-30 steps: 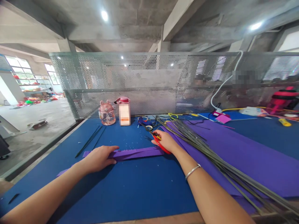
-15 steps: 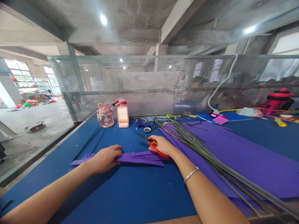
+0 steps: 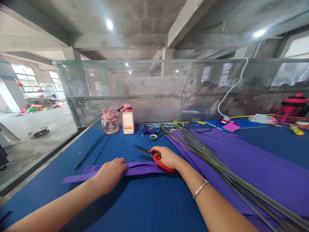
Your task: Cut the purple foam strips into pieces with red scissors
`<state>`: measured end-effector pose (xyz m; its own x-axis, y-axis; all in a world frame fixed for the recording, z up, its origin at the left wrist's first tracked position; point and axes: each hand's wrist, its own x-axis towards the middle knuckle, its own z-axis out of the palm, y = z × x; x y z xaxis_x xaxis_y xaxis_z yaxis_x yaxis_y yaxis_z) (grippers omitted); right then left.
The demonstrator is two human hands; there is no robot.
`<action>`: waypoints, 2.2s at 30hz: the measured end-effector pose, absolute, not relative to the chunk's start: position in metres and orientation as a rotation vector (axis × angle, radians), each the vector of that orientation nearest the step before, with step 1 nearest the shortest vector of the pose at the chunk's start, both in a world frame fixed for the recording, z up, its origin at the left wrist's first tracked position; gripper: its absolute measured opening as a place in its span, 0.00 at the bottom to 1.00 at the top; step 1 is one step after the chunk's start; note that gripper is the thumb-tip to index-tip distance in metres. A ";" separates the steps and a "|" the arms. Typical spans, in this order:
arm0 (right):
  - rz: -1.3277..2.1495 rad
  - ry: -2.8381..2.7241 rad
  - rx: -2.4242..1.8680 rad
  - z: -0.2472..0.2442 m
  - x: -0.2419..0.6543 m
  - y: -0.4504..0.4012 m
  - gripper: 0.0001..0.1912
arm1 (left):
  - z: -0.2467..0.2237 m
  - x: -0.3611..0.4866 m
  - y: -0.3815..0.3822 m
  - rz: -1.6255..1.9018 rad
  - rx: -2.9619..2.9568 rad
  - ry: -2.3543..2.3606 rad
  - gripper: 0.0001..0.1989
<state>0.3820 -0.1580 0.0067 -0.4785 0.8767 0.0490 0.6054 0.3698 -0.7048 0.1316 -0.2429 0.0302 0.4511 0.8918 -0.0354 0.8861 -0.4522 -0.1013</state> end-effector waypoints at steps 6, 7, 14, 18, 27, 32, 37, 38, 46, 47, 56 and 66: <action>0.880 -2.219 -1.276 0.006 0.379 -0.160 0.20 | 0.032 0.130 -0.236 0.045 -2.700 -1.690 0.14; 0.890 -2.205 -1.281 0.006 0.379 -0.160 0.21 | 0.034 0.130 -0.235 0.064 -2.710 -1.699 0.14; 0.789 -2.200 -1.284 0.000 0.378 -0.156 0.22 | 0.044 0.141 -0.239 0.160 -2.671 -1.853 0.10; 0.788 -2.214 -1.264 0.000 0.378 -0.156 0.23 | 0.038 0.144 -0.246 0.124 -2.630 -1.798 0.08; 0.945 -2.271 -1.201 0.010 0.368 -0.167 0.20 | 0.030 0.138 -0.239 -0.030 -2.695 -1.758 0.07; 1.071 -2.272 -1.184 0.013 0.374 -0.166 0.23 | 0.035 0.128 -0.244 0.061 -2.748 -1.739 0.06; 0.890 -2.307 -1.201 0.016 0.381 -0.167 0.19 | 0.034 0.124 -0.254 0.025 -2.674 -1.679 0.07; 0.840 -2.280 -1.191 0.017 0.381 -0.168 0.18 | 0.034 0.125 -0.255 0.028 -2.664 -1.650 0.08; 1.041 -2.299 -1.230 0.022 0.381 -0.170 0.22 | 0.033 0.127 -0.256 0.075 -2.687 -1.608 0.10; 1.065 -2.304 -1.238 0.022 0.382 -0.170 0.22 | 0.033 0.126 -0.255 0.075 -2.691 -1.629 0.10; 0.942 -2.137 -1.247 0.018 0.388 -0.161 0.23 | 0.037 0.111 -0.242 -0.078 -2.701 -1.654 0.09; 0.932 -2.123 -1.238 0.021 0.394 -0.162 0.24 | 0.040 0.131 -0.266 0.222 -2.699 -1.511 0.14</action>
